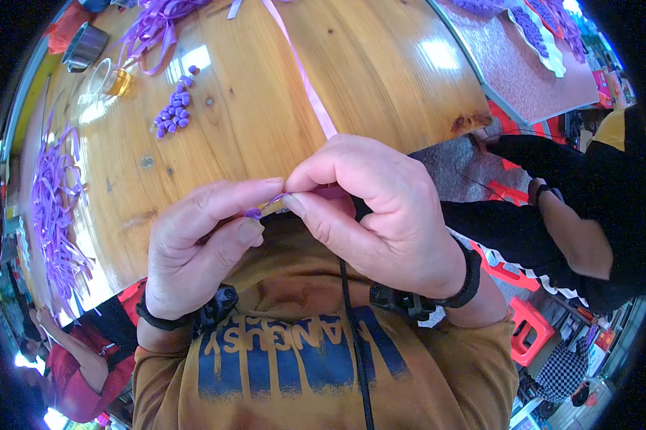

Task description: The person threads purple beads onto a purple ribbon using a needle and then ties knots in the ribbon to secure them. They repeat this process multiple times, picking up beads from the table and sliding them onto the ribbon.

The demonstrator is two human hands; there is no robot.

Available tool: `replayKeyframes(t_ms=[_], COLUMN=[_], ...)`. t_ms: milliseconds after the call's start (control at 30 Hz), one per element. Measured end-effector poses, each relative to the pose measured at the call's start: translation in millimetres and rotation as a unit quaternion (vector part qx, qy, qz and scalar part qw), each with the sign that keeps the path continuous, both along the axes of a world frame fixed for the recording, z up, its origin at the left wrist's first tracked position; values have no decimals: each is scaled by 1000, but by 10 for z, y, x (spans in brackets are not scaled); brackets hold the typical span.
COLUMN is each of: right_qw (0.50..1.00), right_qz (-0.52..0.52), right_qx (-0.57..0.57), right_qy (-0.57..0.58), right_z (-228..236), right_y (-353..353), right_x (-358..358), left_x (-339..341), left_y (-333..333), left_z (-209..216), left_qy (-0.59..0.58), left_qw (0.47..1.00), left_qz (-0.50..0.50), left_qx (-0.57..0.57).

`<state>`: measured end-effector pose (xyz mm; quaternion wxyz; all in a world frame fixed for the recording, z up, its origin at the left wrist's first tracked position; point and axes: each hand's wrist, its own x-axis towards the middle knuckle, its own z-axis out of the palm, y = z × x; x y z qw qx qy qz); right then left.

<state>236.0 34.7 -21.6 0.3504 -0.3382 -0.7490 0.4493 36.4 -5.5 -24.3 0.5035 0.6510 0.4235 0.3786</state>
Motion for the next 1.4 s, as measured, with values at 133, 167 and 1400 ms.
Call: replayKeyframes(t_ms=[133,167,1400], right_qw=[999,999,984], right_qz=[-10,-11,-34], right_qx=[30,29,172], right_qy=[17,15,-41], right_z=[-27,-31,-242], right_y=[-16,-24,-223], right_x=[-16,-18,-83], left_x=[1,2,3], left_y=[-12,-15,-127], left_z=[-12,-19,-39], left_qy=[2,1,160], left_qw=[1000,1000,972], left_qz=[2,1,89], left_qx=[8,8,148])
